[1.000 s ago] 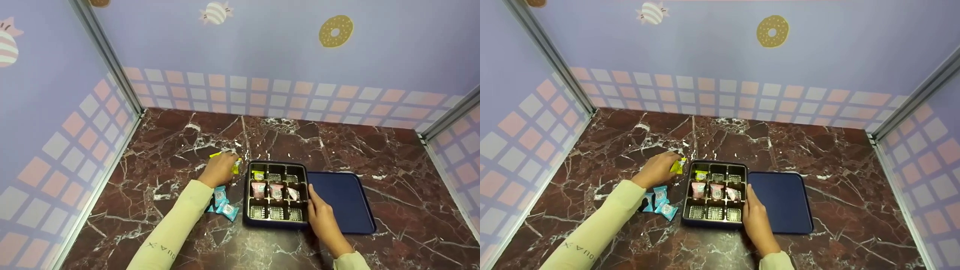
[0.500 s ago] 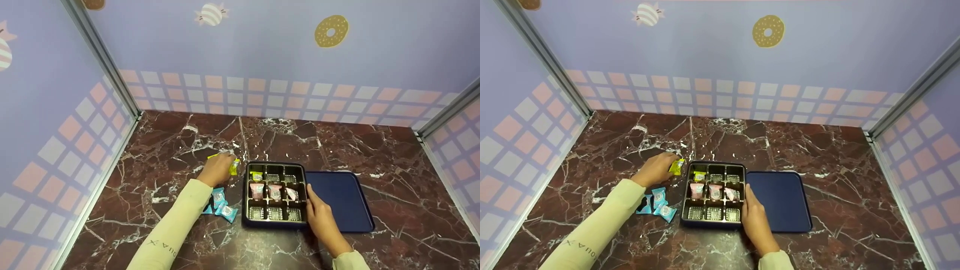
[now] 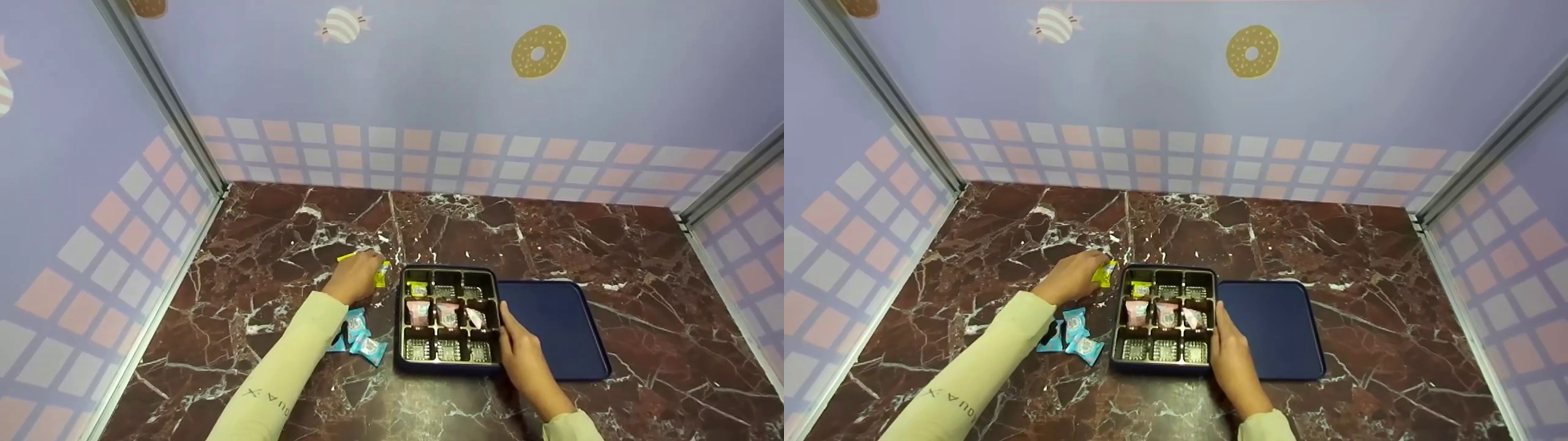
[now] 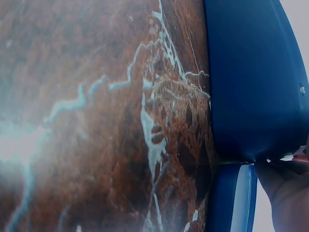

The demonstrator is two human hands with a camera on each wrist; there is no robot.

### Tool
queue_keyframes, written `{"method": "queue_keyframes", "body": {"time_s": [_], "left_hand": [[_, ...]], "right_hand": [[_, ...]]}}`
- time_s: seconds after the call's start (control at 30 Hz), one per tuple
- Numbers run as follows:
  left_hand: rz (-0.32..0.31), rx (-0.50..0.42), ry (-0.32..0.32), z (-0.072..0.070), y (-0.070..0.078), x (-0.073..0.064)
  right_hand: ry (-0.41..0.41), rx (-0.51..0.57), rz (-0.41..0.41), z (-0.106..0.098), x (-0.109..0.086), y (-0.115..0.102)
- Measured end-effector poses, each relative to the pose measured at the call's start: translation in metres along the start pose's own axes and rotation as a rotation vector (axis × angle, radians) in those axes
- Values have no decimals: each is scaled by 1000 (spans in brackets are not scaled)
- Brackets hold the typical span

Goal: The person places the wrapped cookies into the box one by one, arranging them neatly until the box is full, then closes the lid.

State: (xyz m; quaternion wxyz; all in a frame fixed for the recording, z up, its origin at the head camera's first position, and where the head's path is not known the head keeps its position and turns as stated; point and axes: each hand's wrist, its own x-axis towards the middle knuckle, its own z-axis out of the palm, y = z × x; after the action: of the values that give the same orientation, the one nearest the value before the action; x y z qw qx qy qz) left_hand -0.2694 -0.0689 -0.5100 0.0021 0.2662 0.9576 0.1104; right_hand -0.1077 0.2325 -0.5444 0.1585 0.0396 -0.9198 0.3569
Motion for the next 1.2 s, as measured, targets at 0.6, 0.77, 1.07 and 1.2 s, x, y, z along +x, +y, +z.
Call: {"method": "queue_keyframes", "body": {"time_s": [0.6,0.77,1.07,1.2], "left_hand": [[25,32,3,0,-1,2],[27,27,-14,1,-1,1],[66,57,49,3,-3,1],[86,74,92,3,-3,1]], "right_hand": [[9,5,-13,-1,1,-1],[23,-4,-18,0,0,0],[32,-13,-31,1,-1,1],[24,-3,-24,1,-1,1]]}}
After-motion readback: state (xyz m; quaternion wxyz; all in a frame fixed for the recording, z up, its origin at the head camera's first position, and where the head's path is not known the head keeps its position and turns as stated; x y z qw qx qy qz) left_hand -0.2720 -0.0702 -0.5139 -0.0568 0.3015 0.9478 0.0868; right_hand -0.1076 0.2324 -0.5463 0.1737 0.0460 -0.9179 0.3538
